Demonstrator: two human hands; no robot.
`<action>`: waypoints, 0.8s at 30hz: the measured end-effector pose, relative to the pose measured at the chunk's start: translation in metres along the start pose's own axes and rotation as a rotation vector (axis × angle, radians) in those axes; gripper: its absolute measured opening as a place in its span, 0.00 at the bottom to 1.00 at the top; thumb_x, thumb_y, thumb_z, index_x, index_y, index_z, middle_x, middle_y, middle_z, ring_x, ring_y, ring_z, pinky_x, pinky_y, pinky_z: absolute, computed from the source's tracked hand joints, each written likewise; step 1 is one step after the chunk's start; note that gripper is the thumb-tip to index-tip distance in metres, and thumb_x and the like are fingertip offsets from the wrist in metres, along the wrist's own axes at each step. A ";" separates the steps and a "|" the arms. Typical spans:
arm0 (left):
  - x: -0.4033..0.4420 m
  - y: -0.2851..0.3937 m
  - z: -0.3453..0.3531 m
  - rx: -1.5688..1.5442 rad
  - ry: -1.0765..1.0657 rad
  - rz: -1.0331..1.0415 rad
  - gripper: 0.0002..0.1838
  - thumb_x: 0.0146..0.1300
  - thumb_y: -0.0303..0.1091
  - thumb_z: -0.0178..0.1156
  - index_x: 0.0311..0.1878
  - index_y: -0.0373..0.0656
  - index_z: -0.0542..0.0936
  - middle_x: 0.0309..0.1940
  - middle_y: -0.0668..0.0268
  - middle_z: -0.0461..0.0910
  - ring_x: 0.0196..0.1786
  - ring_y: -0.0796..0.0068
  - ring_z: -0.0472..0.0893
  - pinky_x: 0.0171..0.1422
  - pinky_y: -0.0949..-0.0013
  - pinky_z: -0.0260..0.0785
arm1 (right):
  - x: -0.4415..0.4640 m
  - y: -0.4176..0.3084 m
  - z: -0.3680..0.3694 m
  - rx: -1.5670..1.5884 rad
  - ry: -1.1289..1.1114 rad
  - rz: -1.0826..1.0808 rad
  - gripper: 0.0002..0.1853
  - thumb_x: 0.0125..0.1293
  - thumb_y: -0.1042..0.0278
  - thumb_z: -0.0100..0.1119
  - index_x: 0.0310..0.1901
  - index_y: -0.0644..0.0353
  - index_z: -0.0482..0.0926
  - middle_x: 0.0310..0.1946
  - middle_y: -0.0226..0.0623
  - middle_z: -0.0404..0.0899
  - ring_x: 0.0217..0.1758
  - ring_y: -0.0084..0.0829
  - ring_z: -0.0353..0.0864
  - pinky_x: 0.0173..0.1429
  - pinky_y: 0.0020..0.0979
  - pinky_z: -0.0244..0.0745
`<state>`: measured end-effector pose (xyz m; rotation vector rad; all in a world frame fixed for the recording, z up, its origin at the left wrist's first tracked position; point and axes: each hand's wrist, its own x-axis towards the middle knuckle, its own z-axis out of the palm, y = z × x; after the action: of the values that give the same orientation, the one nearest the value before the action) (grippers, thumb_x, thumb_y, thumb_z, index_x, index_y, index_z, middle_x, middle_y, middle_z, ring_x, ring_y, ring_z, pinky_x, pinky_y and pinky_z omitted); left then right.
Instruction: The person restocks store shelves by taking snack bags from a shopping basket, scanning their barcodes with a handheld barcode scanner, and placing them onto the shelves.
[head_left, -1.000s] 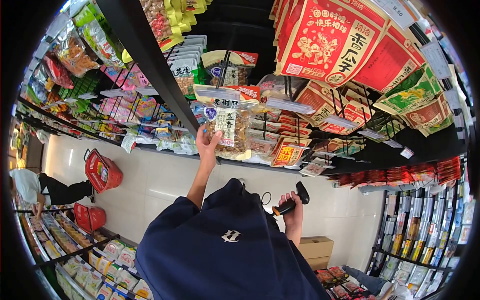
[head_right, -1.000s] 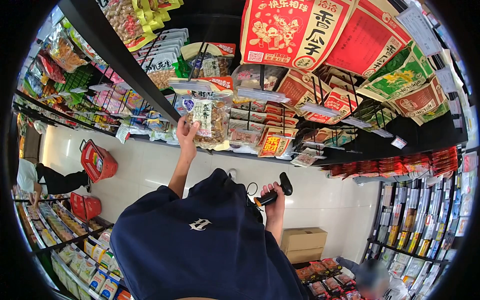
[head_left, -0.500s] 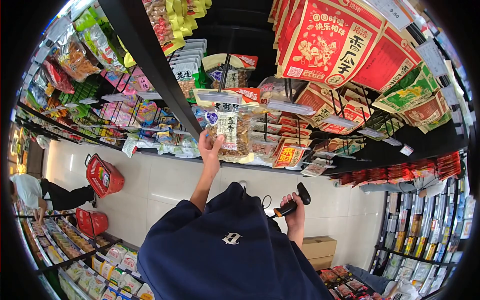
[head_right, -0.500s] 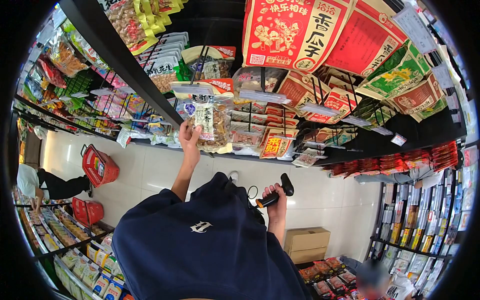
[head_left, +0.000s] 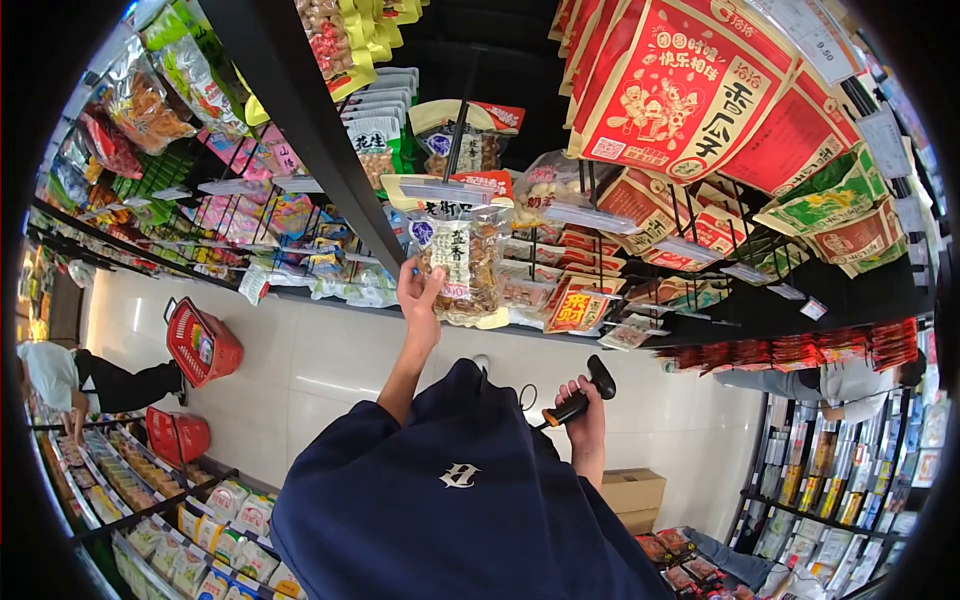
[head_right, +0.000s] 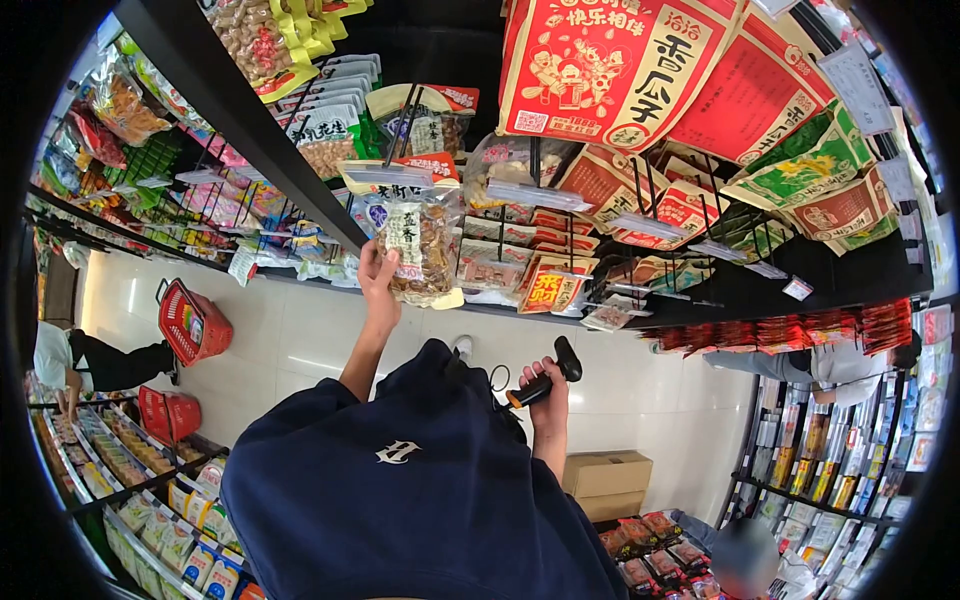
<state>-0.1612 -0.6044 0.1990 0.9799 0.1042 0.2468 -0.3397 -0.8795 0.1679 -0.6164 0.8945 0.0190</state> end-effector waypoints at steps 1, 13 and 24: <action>0.001 0.000 -0.001 0.002 0.001 -0.003 0.24 0.64 0.27 0.62 0.60 0.33 0.66 0.44 0.62 0.78 0.47 0.77 0.77 0.54 0.73 0.67 | 0.001 0.000 0.001 -0.004 0.001 0.006 0.11 0.62 0.65 0.63 0.45 0.51 0.74 0.36 0.30 0.76 0.40 0.32 0.79 0.44 0.36 0.76; 0.001 0.009 0.005 0.144 0.011 0.034 0.25 0.63 0.26 0.63 0.61 0.33 0.65 0.44 0.62 0.79 0.45 0.77 0.77 0.51 0.74 0.69 | 0.019 -0.007 0.012 -0.005 -0.012 0.038 0.13 0.61 0.66 0.64 0.45 0.53 0.73 0.34 0.30 0.76 0.38 0.31 0.78 0.44 0.36 0.76; 0.013 0.001 0.017 0.088 0.065 -0.026 0.25 0.64 0.28 0.63 0.62 0.33 0.66 0.47 0.60 0.78 0.48 0.76 0.77 0.55 0.72 0.68 | 0.033 -0.017 0.023 -0.003 -0.002 0.043 0.11 0.62 0.66 0.63 0.44 0.52 0.73 0.33 0.28 0.75 0.37 0.30 0.77 0.42 0.35 0.75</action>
<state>-0.1457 -0.6144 0.2092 1.0579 0.1883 0.2513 -0.2974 -0.8896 0.1625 -0.5994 0.9053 0.0595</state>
